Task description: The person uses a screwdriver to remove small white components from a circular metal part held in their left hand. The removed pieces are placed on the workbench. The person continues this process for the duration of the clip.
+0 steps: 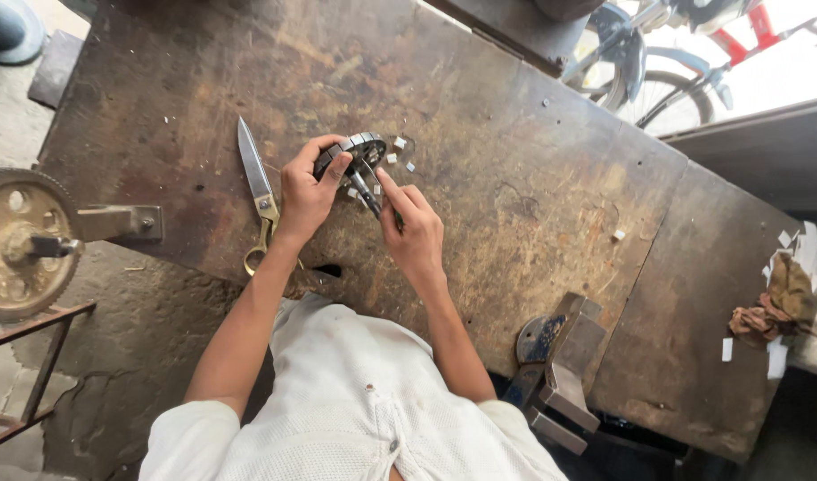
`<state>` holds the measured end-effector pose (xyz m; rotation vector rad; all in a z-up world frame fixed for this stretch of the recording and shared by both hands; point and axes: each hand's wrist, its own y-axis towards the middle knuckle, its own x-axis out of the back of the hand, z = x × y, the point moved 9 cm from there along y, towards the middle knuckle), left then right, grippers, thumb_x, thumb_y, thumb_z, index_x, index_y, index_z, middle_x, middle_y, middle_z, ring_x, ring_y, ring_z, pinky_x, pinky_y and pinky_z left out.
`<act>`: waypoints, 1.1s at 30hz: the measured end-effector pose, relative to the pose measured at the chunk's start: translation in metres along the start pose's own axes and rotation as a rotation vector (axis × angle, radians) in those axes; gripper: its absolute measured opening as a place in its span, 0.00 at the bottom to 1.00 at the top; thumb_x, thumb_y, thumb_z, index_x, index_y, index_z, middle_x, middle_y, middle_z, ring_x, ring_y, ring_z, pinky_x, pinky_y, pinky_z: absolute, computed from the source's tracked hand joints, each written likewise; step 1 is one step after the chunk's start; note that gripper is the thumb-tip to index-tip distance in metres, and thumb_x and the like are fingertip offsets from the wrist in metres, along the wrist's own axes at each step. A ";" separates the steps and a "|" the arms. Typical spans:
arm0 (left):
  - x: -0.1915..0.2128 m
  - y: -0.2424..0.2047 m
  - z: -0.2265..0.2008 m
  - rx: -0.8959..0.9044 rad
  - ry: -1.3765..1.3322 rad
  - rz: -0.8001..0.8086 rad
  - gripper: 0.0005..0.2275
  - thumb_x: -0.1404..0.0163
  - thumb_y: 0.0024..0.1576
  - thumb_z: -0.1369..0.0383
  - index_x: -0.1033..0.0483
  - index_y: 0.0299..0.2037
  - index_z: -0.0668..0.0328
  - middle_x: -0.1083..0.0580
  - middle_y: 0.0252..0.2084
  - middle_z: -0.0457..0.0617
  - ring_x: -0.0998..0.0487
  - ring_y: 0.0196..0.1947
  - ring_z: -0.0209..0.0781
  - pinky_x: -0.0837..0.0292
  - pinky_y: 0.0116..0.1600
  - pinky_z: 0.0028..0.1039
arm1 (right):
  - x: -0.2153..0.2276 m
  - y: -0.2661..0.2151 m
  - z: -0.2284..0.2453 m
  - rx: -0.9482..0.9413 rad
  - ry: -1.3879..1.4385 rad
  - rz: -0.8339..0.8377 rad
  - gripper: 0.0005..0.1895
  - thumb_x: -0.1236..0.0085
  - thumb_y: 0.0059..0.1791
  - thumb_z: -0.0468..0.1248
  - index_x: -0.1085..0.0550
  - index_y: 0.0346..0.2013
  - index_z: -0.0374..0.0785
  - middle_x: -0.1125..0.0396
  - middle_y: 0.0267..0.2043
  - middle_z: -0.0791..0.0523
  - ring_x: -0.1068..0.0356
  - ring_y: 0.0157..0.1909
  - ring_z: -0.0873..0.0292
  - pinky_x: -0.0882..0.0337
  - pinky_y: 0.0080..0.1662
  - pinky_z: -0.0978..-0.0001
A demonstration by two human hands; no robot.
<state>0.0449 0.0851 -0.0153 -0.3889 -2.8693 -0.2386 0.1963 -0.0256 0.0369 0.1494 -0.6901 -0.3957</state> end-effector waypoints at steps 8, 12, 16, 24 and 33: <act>0.002 0.001 0.016 0.103 -0.196 0.039 0.19 0.47 0.63 0.56 0.27 0.56 0.62 0.24 0.43 0.46 0.26 0.43 0.31 0.28 0.49 0.23 | -0.008 -0.009 -0.014 -0.033 0.072 0.028 0.22 0.44 0.51 0.29 0.25 0.61 0.44 0.35 0.32 0.54 0.35 0.30 0.57 0.31 0.37 0.67; 0.003 0.005 0.010 0.007 -0.267 0.104 0.21 0.50 0.63 0.55 0.28 0.59 0.62 0.23 0.52 0.48 0.24 0.51 0.35 0.28 0.55 0.26 | -0.015 -0.006 -0.029 0.071 0.417 0.015 0.16 0.51 0.60 0.33 0.27 0.62 0.36 0.29 0.45 0.59 0.33 0.40 0.63 0.31 0.43 0.68; 0.000 -0.002 0.010 -0.020 -0.154 0.098 0.21 0.50 0.63 0.55 0.26 0.58 0.63 0.24 0.53 0.51 0.23 0.52 0.40 0.27 0.55 0.30 | -0.050 -0.028 -0.078 -0.376 0.615 0.286 0.25 0.47 0.55 0.42 0.33 0.67 0.39 0.40 0.27 0.64 0.44 0.24 0.71 0.42 0.26 0.75; 0.014 -0.027 -0.028 -0.096 -0.072 -0.046 0.16 0.48 0.62 0.60 0.24 0.53 0.65 0.22 0.48 0.56 0.20 0.48 0.47 0.27 0.52 0.33 | -0.065 -0.044 -0.069 -0.410 0.755 0.340 0.19 0.47 0.55 0.39 0.31 0.60 0.38 0.40 0.25 0.64 0.44 0.22 0.71 0.44 0.24 0.77; 0.033 -0.097 -0.040 -0.057 0.012 -0.062 0.14 0.47 0.61 0.62 0.23 0.51 0.64 0.22 0.48 0.55 0.20 0.49 0.52 0.26 0.52 0.34 | -0.071 -0.114 -0.061 -0.369 0.788 0.436 0.18 0.48 0.56 0.36 0.32 0.60 0.36 0.38 0.27 0.62 0.43 0.24 0.71 0.44 0.26 0.78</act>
